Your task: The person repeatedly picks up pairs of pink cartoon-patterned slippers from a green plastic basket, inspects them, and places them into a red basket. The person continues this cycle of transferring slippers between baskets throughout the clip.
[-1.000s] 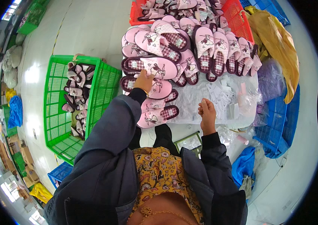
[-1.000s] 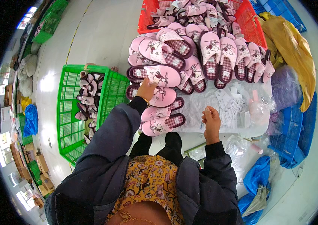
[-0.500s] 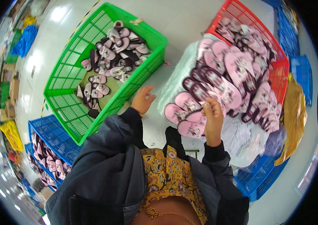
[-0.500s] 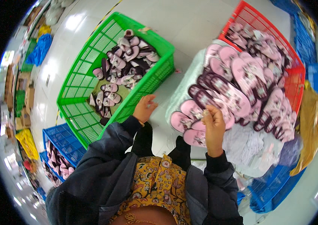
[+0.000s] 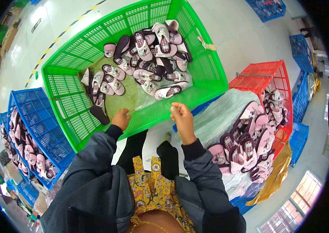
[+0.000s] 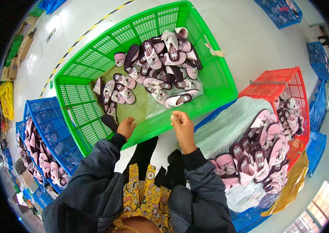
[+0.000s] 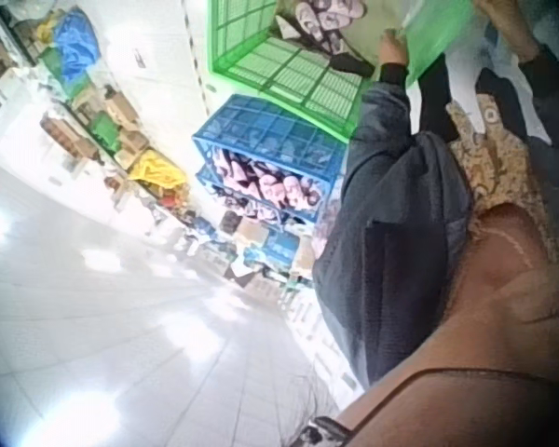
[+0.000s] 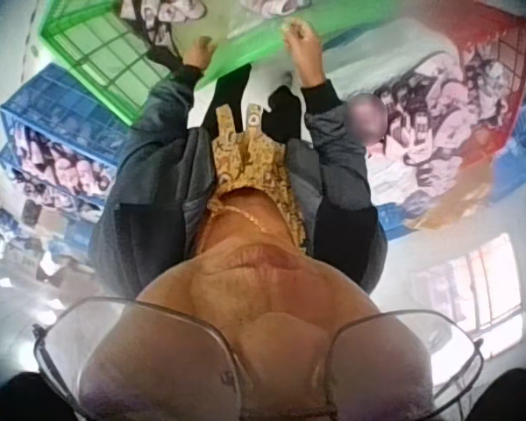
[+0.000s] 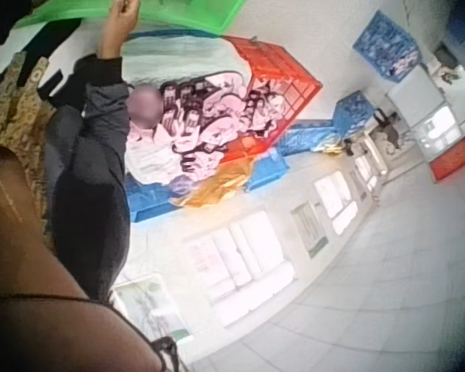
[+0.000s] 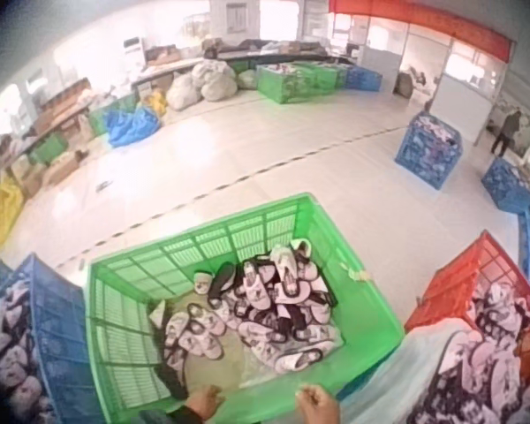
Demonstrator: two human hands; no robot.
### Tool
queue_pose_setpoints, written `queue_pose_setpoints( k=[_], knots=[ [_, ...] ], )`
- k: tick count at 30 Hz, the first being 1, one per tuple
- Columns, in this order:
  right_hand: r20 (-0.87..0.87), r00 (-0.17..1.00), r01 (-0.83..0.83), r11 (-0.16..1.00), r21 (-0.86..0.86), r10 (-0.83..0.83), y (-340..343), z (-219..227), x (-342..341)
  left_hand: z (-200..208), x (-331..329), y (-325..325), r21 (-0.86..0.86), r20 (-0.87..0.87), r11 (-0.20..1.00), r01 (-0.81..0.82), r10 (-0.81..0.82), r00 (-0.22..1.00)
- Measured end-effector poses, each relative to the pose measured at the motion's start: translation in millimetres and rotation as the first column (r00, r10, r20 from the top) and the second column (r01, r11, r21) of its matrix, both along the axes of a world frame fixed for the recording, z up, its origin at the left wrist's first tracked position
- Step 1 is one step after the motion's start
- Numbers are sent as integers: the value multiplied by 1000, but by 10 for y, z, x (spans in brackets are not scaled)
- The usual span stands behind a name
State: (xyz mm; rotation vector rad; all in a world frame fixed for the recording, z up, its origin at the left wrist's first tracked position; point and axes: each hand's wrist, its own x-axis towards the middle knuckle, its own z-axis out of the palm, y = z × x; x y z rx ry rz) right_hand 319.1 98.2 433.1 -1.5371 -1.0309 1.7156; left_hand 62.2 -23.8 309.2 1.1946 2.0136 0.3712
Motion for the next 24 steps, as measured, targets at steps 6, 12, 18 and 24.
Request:
queue_pose_setpoints(
  k=[6, 12, 18, 24],
  knots=[
    [289, 950, -194, 946, 261, 115, 726, -779, -184, -581, -372, 1035, 149, -30, 989, 13, -8, 1000],
    [867, 491, -630, 721, 288, 82, 1004, -1308, 604, -838, -599, 2258, 223, -171, 972, 71, -33, 985],
    [890, 457, -716, 593, 368, -1, 943, -1561, 800, -1660, -692, 3114, 205, -314, 957, 206, -135, 940],
    [880, 473, -720, 593, 360, 40, 978, -1511, 925, -2340, -491, 3652, 143, -317, 978, 151, -99, 943]
  ],
)
